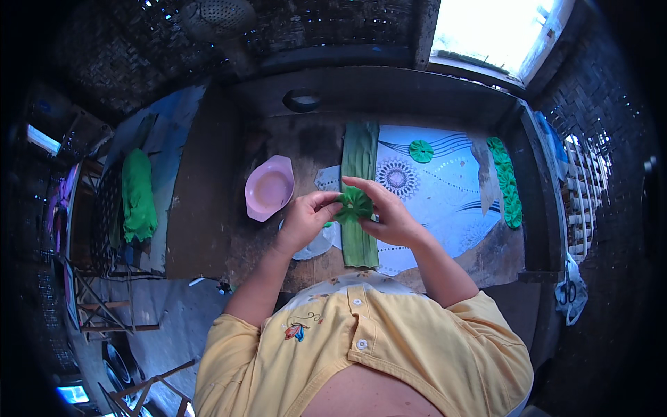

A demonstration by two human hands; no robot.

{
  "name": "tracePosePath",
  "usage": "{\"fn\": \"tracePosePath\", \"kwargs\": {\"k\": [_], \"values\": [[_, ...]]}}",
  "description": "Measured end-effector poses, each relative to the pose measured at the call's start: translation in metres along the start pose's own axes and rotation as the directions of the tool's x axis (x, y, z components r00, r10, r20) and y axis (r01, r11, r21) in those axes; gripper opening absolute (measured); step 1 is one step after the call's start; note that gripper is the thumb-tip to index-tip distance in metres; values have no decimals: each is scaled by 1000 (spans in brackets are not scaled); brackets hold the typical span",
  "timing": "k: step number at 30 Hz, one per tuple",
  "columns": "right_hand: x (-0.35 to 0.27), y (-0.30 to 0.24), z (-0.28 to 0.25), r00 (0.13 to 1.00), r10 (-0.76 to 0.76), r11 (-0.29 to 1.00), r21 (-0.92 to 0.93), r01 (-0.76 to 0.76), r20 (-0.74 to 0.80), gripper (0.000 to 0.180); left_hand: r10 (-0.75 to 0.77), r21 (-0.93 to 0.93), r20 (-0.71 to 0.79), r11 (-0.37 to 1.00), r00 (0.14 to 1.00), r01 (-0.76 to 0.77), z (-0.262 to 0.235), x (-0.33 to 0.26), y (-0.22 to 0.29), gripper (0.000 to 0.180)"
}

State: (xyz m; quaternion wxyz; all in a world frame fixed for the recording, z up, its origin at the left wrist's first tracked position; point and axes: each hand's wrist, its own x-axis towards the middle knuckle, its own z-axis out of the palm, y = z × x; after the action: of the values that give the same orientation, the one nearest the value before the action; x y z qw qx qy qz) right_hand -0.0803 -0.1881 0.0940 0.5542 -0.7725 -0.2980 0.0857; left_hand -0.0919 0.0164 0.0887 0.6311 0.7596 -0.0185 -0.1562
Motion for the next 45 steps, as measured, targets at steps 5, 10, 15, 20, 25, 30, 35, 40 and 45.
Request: {"fn": "tracePosePath", "kwargs": {"k": [5, 10, 15, 20, 25, 30, 35, 40, 45], "values": [[0, 4, 2, 988, 156, 915, 373, -151, 18, 67, -75, -341, 91, 935, 993, 102, 3, 1, -2, 33], [-1, 9, 10, 986, 145, 902, 421, -96, -85, 59, -85, -524, 181, 835, 980, 169, 4, 1, -6, 31], [-3, 9, 11, 954, -49, 997, 48, 66, -296, 55, -135, -515, 170, 832, 976, 204, 5, 1, -2, 30], [-2, 5, 9, 931, -214, 975, -124, 185, -297, 52, -130, -404, 182, 894, 975, 194, 3, 0, 2, 30], [-2, 3, 8, 916, -300, 948, -193, 255, -265, 52, -23, -261, 124, 964, 992, 55, 2, 1, 4, 27], [-1, 6, 9, 901, -332, 937, -208, 281, -277, 51, -86, -206, 145, 972, 986, 115, 1, -2, 12, 28], [0, 8, 10, 880, -366, 924, -229, 306, -302, 48, -96, -217, 140, 968, 986, 125, 3, -4, 20, 28], [0, 7, 10, 850, -406, 907, -259, 331, -335, 46, -49, -230, 160, 969, 986, 86, 5, -5, 24, 30], [3, 5, 9, 825, -438, 895, -259, 363, -357, 49, 75, -314, 168, 949, 983, -18, 6, -7, 25, 45]]}}
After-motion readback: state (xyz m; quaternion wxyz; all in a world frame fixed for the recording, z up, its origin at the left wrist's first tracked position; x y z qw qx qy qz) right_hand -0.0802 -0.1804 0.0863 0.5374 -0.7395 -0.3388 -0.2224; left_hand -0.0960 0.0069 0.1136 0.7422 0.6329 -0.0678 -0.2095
